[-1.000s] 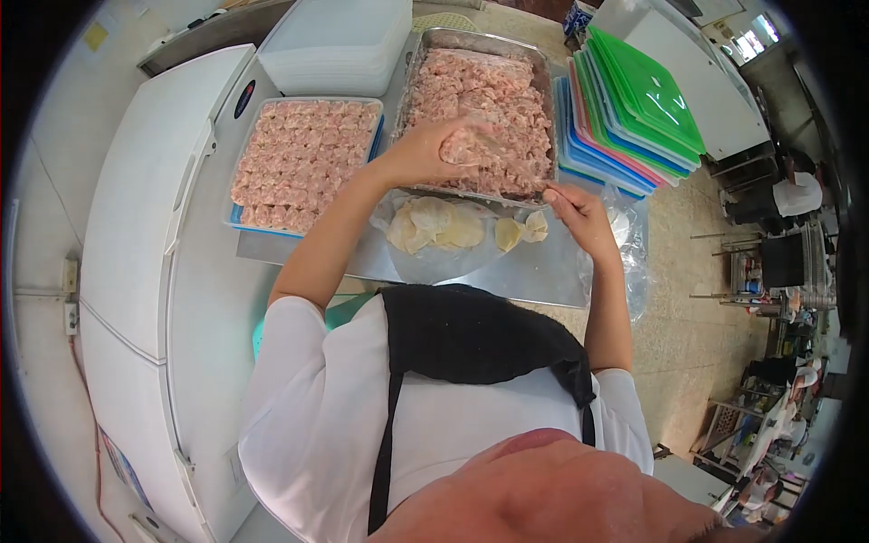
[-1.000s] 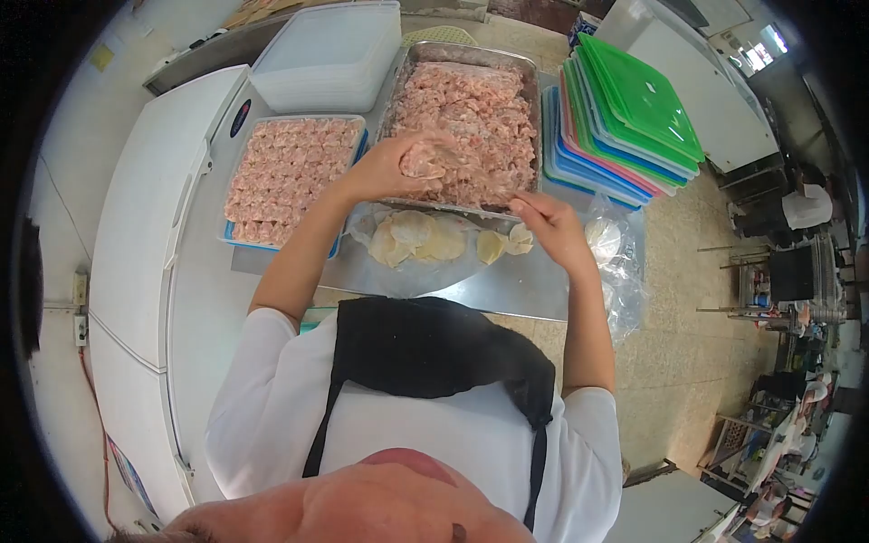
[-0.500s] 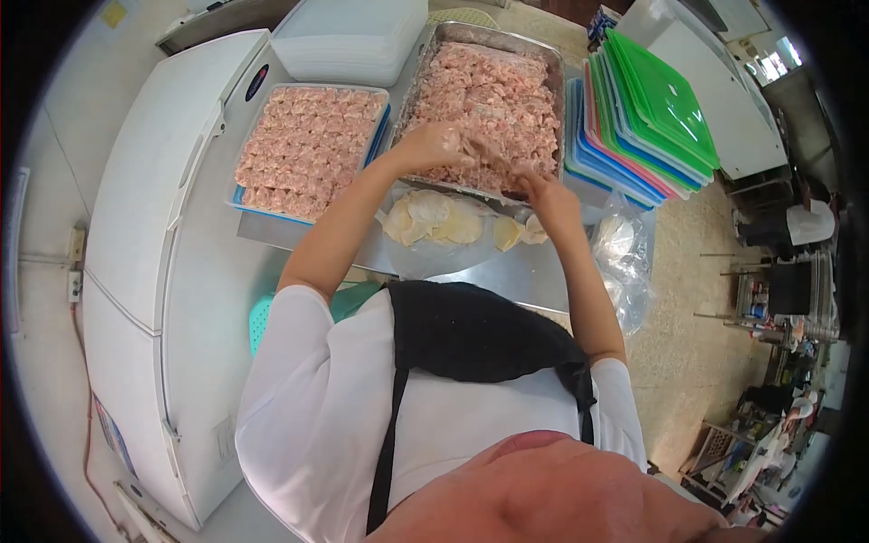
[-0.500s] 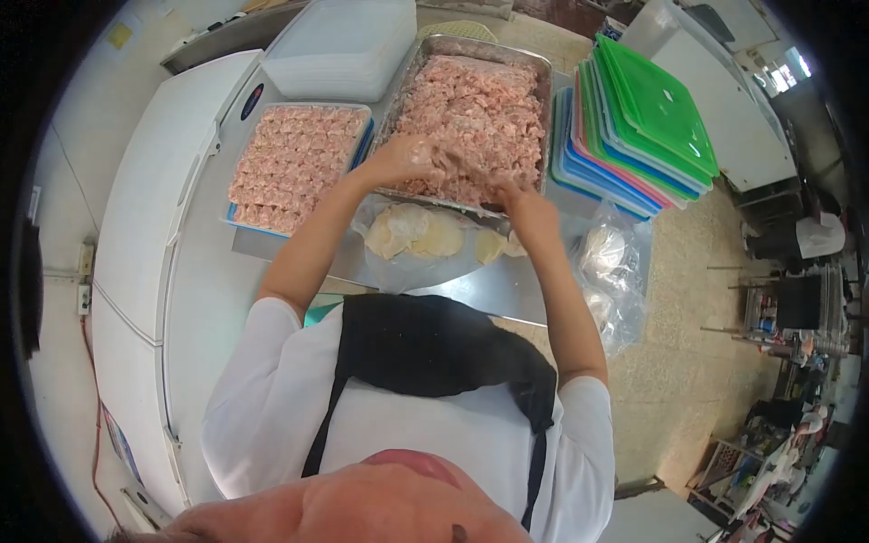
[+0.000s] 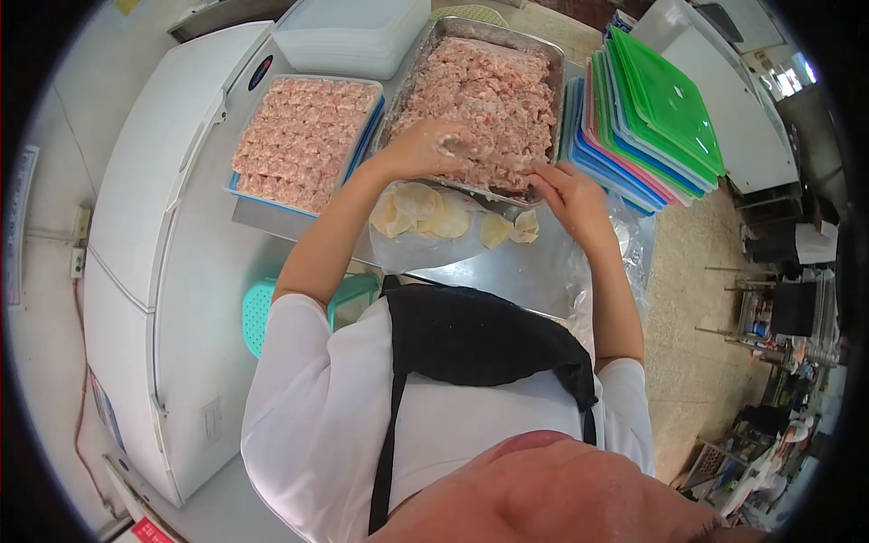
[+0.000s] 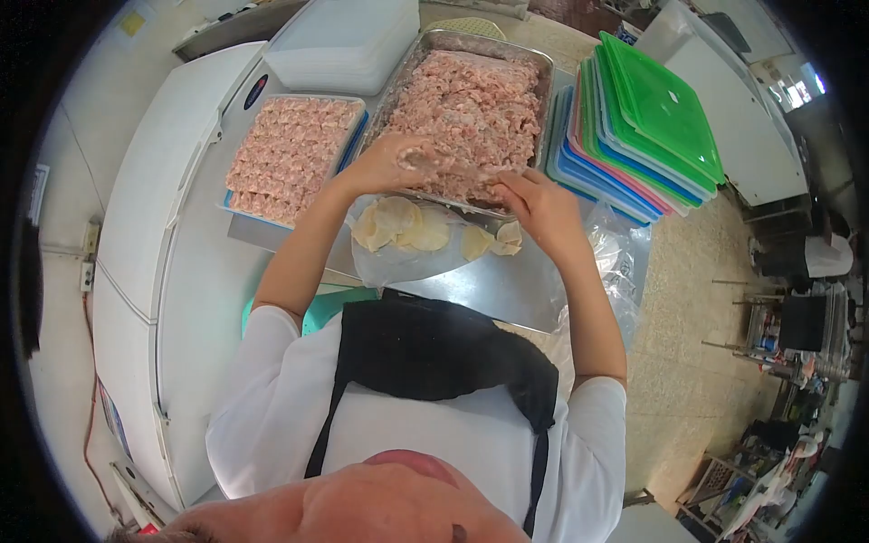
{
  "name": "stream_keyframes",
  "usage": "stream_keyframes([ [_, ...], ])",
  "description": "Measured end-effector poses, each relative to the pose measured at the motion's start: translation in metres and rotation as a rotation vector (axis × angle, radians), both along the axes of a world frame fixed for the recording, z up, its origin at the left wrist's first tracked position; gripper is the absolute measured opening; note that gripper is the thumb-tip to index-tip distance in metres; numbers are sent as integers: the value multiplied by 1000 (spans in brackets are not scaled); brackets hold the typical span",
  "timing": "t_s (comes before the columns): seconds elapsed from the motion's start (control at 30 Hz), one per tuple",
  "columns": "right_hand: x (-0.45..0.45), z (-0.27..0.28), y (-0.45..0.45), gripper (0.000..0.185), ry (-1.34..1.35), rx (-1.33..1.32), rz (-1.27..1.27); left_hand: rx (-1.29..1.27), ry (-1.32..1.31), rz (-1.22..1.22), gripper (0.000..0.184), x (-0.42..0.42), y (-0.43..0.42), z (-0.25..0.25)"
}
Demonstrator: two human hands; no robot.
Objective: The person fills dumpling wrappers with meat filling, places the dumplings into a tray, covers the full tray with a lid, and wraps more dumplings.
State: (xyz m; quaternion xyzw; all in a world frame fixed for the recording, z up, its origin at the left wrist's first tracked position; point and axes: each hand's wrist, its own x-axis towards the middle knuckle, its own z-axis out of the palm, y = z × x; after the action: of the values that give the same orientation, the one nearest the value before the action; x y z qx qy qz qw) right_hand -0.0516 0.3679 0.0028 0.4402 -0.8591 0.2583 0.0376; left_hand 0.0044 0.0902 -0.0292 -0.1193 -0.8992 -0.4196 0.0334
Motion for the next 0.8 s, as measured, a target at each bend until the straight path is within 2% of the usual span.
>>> stream_keyframes([
  [0.1,20,5,-3,21,123,-66,16,36,111,46,33,4,-1,-7],
  [0.2,10,9,-3,23,65,45,-20,43,-27,129,40,12,2,-1],
  [0.3,17,31,0,24,-43,-79,-65,132,200,219,43,30,1,0],
  [0.33,20,30,-1,26,-87,-134,-8,154,154,199,43,31,-4,0],
  [0.4,29,16,-18,25,-85,-81,18,206,55,157,42,35,-11,-4],
  [0.5,39,-9,-38,25,-104,-104,29,244,-25,312,38,49,-26,-7],
  [0.6,47,-11,-52,24,-199,-184,15,335,-252,349,62,76,-65,-3],
  [0.7,57,-25,-55,25,-325,-219,-72,79,-48,267,65,119,-121,3],
  [0.8,71,-43,-57,27,-453,-254,-190,8,-139,568,62,163,-194,-19],
])
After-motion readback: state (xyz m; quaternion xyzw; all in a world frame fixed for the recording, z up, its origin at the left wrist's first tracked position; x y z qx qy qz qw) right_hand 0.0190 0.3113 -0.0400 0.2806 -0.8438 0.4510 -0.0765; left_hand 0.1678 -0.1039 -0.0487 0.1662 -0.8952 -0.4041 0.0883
